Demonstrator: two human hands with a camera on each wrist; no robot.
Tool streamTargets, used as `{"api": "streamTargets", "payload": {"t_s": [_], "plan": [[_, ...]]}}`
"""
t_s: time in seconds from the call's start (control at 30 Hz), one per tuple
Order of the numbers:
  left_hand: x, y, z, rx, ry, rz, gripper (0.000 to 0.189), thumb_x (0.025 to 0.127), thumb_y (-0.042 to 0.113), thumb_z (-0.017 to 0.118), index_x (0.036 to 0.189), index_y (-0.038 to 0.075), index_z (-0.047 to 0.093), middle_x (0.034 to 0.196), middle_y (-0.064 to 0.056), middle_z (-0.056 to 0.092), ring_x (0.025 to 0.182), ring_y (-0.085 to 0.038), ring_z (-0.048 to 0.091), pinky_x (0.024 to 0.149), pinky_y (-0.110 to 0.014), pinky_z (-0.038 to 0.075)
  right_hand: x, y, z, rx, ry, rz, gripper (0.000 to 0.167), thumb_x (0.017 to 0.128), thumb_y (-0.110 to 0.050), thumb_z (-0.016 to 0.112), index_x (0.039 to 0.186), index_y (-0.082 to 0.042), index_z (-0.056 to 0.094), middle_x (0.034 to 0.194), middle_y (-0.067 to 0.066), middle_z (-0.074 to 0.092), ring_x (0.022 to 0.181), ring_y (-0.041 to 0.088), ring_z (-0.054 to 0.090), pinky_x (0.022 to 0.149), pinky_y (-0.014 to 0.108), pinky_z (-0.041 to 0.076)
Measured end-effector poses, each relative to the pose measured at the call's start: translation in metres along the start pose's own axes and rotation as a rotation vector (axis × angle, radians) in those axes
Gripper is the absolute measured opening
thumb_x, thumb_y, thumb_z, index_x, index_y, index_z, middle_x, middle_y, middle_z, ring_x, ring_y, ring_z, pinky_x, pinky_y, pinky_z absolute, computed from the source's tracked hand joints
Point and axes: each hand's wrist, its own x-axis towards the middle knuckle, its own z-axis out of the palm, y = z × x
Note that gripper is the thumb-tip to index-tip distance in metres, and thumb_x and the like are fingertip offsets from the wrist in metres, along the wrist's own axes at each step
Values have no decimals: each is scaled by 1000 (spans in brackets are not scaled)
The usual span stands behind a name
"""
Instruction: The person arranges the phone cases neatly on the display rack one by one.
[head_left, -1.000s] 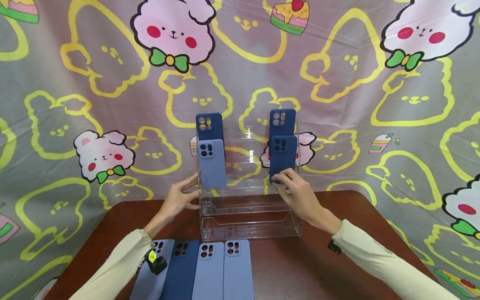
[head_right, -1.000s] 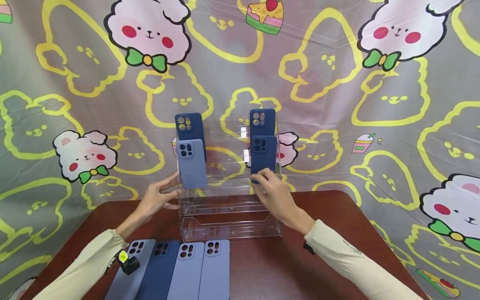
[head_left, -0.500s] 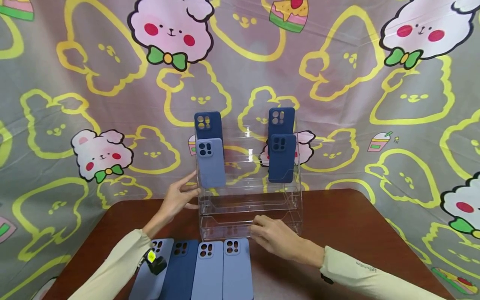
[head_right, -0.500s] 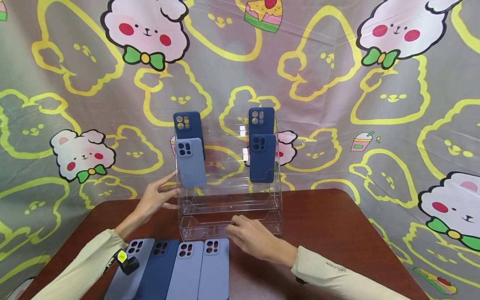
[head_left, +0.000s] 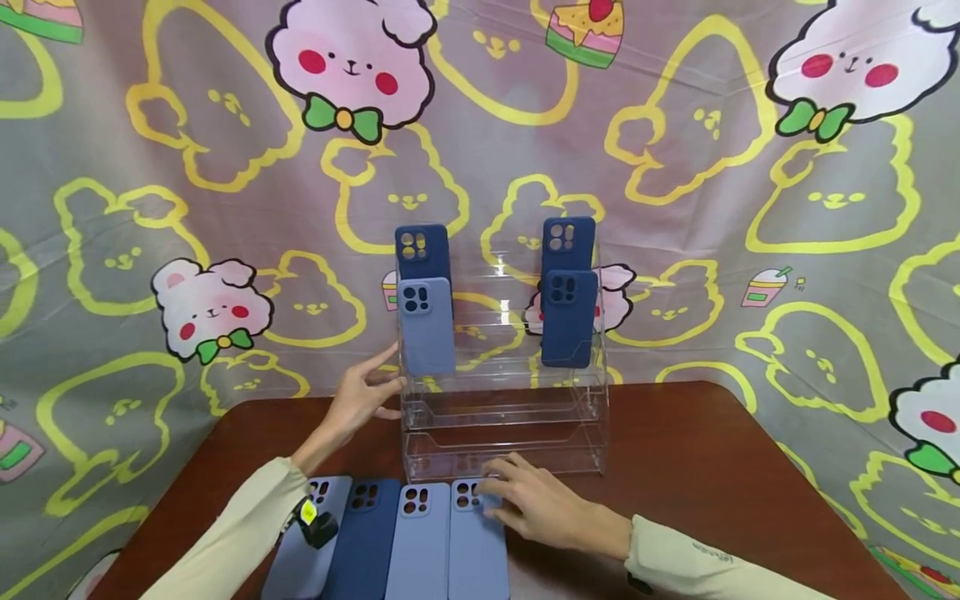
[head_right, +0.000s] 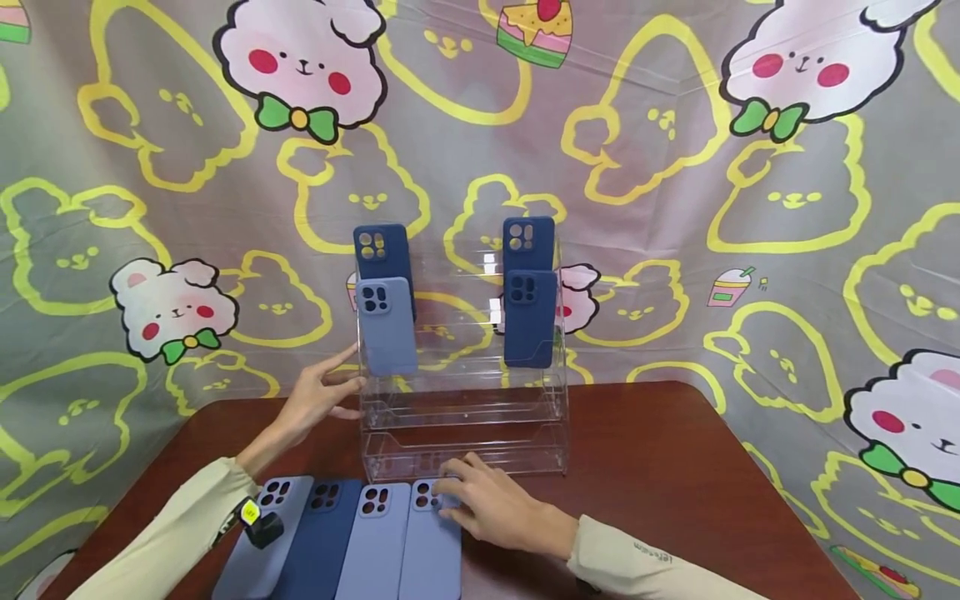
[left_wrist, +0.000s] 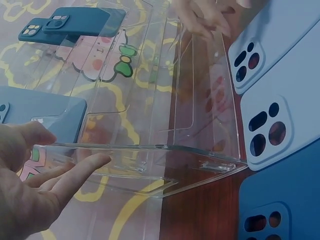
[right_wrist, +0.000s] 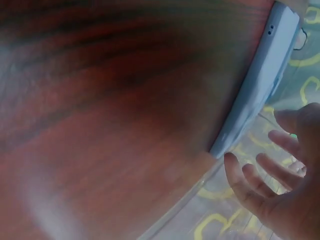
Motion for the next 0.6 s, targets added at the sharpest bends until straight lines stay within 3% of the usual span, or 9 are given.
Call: {"api": "streamTargets", "payload": {"t_s": [0.1,0.2,0.3,0.37,0.43,0.53,0.6], "plan": [[-1,-1,2,-3,-5,-6,68,102,2,64,163,13,37,144,-42,51,121,-52,64,75,-48,69,-3,1,5,5,-69,-19,41,104,-33,67,144,-21,64,147,9,56,108,16,52,65,13,44],[-2,-2,2,5,2,-13,67,103,2,64,163,13,37,143,-41,53,119,-50,66,75,-48,69,-6,3,8,-6,-168,-68,49,108,-40,56,154,-24,54,156,10,49,104,12,44,69,16,40],[-2,0,2,19,7,-17,67,103,3,64,163,14,38,143,-40,54,119,-49,67,75,-50,68,-8,6,6,-14,-235,-100,51,111,-43,48,159,-26,48,160,9,46,112,17,49,78,23,49],[-2,1,1,27,3,-19,67,103,4,65,163,14,38,143,-40,54,119,-49,66,74,-50,68,-9,8,2,-13,-251,-115,50,112,-41,47,159,-25,49,159,9,48,112,18,50,79,24,50],[-1,3,1,31,2,-24,67,103,5,65,163,15,38,144,-39,54,120,-49,66,75,-50,68,-10,10,-2,-18,-251,-128,48,112,-40,47,156,-24,52,156,9,51,121,23,55,92,32,58],[-1,3,0,33,-1,-25,67,103,5,65,163,16,38,145,-39,53,120,-49,66,74,-48,69,-13,10,-6,3,-230,-114,44,112,-39,47,149,-21,61,149,6,58,125,19,58,105,42,58],[-1,4,-1,33,-1,-22,67,103,5,65,163,17,38,145,-38,53,119,-49,66,75,-48,69,-15,9,-7,12,-192,-79,39,111,-39,50,137,-19,70,138,1,64,122,19,61,102,43,60]]}}
